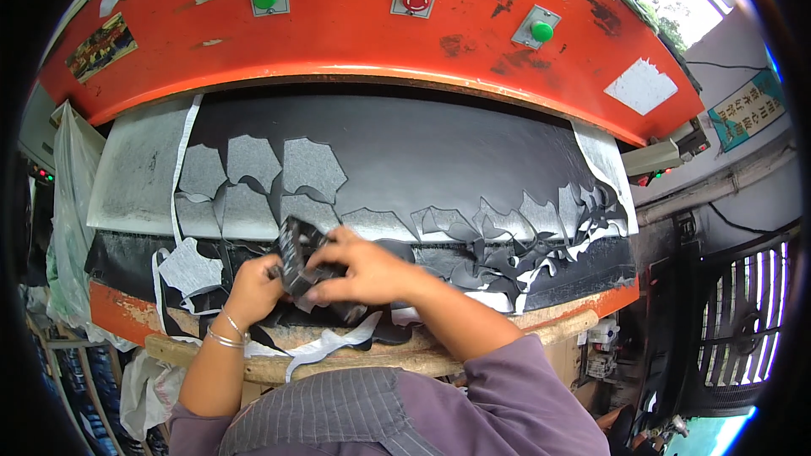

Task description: Cutting shoe component shapes from a material sheet using a die-cutting press machine.

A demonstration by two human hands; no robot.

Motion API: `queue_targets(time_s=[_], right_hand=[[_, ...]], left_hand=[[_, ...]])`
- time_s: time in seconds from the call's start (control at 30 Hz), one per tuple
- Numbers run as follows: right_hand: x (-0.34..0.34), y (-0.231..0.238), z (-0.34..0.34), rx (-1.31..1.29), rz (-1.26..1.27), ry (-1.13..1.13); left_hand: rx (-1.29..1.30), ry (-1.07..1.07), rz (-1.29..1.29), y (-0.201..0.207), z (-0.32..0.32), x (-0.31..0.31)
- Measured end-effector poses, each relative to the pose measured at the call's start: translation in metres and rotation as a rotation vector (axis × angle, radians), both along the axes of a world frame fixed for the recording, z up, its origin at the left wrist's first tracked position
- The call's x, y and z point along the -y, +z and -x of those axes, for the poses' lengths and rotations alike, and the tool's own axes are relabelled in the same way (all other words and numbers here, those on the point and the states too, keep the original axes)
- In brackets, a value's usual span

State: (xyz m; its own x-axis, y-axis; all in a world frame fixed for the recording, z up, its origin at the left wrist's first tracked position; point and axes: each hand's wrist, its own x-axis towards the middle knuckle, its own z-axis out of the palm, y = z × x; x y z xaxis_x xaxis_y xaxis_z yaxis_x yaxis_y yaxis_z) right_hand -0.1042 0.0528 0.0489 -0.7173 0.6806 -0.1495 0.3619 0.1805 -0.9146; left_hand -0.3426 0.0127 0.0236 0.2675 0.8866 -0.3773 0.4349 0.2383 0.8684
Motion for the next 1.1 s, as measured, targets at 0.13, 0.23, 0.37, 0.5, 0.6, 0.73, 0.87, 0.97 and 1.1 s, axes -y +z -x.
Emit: queue_targets(time_s=[0.13,0.23,0.37,0.5,0.6,0.73,0.87,0.97,1.1], right_hand=[[-0.057,0.004,-0.040,0.337,-0.550,-0.203],[-0.096,-0.004,-0.061,0.506,-0.653,-0.241],[-0.093,-0.020,-0.082,0.503,-0.633,-0.300],[-0.058,-0.037,-0.088,0.329,-0.659,-0.436],[-0.043,-0.055,-0.100,0.424,-0.707,-0.492],[-0.048,-0.059,-0.103,0.450,-0.780,-0.515],[-0.046,-0.064,-0.101,0.440,-0.826,-0.520],[-0.046,-0.064,-0.099,0.463,-0.824,-0.500],[-0.044,-0.065,-0.092,0.469,-0.881,-0.522]], left_hand=[[-0.410,-0.216,-0.106,0.013,0.019,0.019],[-0.493,-0.009,-0.680,0.037,0.009,0.018],[-0.246,-0.044,-0.727,0.030,-0.034,-0.027],[-0.185,-0.020,-0.613,-0.021,-0.067,-0.048],[-0.261,-0.052,-0.792,-0.042,-0.088,-0.056],[-0.268,-0.042,-0.856,-0.048,-0.098,-0.058],[-0.240,-0.026,-0.856,-0.049,-0.097,-0.056],[-0.224,-0.019,-0.857,-0.050,-0.095,-0.056],[-0.225,-0.044,-0.852,-0.046,-0.091,-0.057]])
